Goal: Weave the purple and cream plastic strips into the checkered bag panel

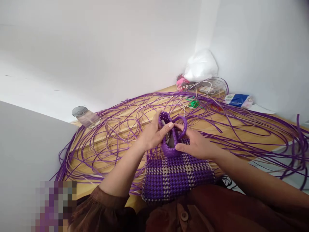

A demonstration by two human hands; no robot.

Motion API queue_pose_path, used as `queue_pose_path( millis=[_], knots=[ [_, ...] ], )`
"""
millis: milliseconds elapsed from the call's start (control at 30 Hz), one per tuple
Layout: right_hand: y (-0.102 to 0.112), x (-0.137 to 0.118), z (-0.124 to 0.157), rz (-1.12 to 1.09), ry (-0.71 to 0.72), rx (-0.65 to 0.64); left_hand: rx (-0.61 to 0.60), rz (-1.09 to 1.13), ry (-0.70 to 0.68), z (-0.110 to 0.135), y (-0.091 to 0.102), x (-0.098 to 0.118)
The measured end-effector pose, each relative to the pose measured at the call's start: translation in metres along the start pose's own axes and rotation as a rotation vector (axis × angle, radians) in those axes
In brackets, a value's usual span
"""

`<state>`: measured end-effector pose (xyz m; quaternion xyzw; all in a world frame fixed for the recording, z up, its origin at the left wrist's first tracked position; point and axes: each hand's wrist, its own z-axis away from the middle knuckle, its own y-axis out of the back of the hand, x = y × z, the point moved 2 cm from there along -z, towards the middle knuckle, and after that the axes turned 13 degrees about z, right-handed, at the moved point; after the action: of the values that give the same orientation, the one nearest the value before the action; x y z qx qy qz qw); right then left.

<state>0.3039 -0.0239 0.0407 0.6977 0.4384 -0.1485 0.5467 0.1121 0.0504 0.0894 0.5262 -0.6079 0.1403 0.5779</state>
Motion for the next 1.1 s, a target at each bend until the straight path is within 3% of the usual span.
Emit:
queue_pose_path(
  millis=[100, 167, 267, 400, 500, 600, 733, 833, 967, 1033, 1100],
  knots=[
    [0.007, 0.003, -0.009, -0.269, -0.018, -0.127, -0.274, 0.042, 0.015, 0.004, 0.002, 0.0],
    [0.011, 0.004, -0.015, -0.344, -0.076, -0.158, -0.35, -0.04, -0.064, 0.004, 0.005, -0.003],
    [0.016, 0.001, -0.026, -0.257, -0.161, -0.159, -0.266, -0.301, -0.212, -0.003, 0.012, -0.01],
    [0.034, -0.006, -0.046, -0.143, -0.05, -0.259, -0.15, -0.535, -0.413, -0.014, 0.02, -0.015],
    [0.052, -0.004, -0.064, -0.054, 0.044, -0.295, -0.117, -0.441, -0.339, -0.017, 0.015, -0.019],
    [0.06, 0.003, -0.076, -0.059, 0.077, -0.286, -0.005, -0.405, -0.239, -0.016, -0.001, -0.02],
    [0.057, 0.016, -0.071, 0.096, -0.026, -0.116, 0.079, -0.513, -0.098, -0.018, -0.02, -0.021],
    [0.055, 0.022, -0.06, 0.323, -0.022, -0.088, 0.078, -0.546, -0.046, -0.023, -0.021, -0.022],
    [0.057, 0.029, -0.056, 0.402, 0.011, -0.107, -0.073, -0.383, -0.042, -0.027, -0.006, -0.027],
    [0.058, 0.035, -0.059, 0.36, -0.017, -0.084, -0.206, -0.185, -0.033, -0.027, 0.001, -0.033],
    [0.058, 0.041, -0.062, 0.253, -0.075, -0.045, -0.247, 0.027, -0.026, -0.027, 0.005, -0.041]
  ],
)
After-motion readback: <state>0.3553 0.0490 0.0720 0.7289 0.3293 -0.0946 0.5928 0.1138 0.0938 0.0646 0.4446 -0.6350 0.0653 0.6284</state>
